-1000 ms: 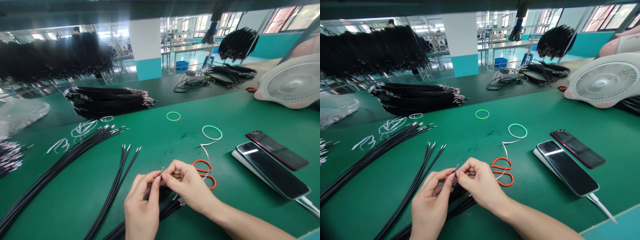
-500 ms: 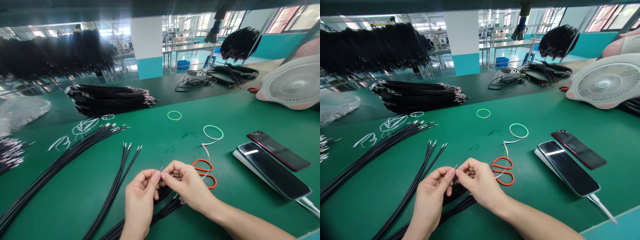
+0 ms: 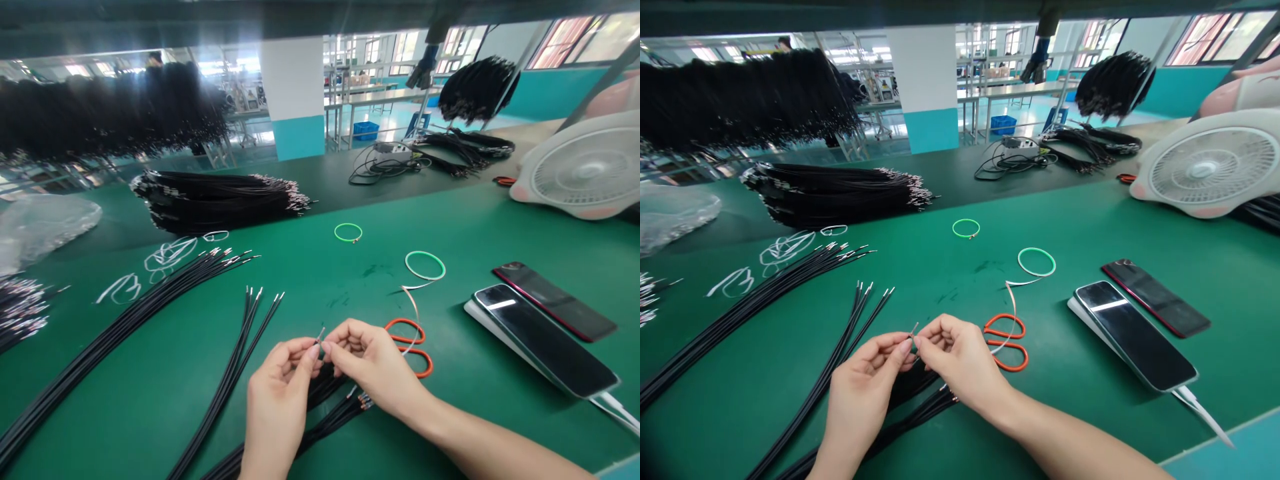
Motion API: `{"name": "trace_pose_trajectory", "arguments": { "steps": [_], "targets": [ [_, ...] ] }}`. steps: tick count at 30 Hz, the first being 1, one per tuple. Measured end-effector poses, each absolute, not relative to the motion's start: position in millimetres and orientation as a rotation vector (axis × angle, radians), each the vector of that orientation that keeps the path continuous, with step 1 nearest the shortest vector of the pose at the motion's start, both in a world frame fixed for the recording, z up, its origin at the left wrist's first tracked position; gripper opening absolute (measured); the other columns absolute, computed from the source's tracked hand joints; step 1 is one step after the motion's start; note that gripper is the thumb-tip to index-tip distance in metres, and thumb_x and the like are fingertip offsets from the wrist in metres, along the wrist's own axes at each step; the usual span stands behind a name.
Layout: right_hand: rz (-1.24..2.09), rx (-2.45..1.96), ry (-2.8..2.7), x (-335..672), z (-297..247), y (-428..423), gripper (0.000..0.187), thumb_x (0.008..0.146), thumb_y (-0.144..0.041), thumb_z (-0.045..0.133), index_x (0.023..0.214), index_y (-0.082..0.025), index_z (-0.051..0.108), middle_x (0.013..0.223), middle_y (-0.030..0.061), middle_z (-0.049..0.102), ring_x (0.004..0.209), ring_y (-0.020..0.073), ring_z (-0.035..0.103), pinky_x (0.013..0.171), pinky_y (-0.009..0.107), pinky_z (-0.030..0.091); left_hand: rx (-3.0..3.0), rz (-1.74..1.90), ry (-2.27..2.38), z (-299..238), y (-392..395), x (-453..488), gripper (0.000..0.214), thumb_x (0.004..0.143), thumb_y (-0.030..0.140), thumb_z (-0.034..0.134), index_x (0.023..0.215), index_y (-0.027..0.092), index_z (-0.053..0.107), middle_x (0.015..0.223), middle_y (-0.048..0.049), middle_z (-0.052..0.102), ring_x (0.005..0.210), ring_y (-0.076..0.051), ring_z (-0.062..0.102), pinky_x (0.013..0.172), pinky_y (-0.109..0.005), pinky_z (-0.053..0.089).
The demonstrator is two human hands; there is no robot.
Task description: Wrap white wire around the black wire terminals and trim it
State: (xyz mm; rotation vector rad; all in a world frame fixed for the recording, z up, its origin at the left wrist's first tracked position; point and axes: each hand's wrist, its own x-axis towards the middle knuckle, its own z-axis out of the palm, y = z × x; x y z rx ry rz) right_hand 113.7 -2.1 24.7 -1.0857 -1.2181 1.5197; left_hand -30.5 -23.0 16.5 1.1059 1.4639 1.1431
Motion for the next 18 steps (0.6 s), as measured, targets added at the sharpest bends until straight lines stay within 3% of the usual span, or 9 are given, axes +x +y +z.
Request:
{"name": "trace_pose_trajectory", "arguments": {
  "steps": [18],
  "targets": [
    [1.492,-1.074,-1.355,114,29,-6,0.025,0.088,-0.037,0.058,0.082,-0.012,0.056,0.067,0.0009,0.060,0.053,0.0061,0.053,0.049,0.017,0.041,1.108,1.071,1.434,22,-26,-27,0.038,0.085,0.047,0.057,0.091,0.010,0.059,0.063,-0.0012,0.057,0.054,-0.008,0.051,0.053,-0.020,0.045]
  ]
}}
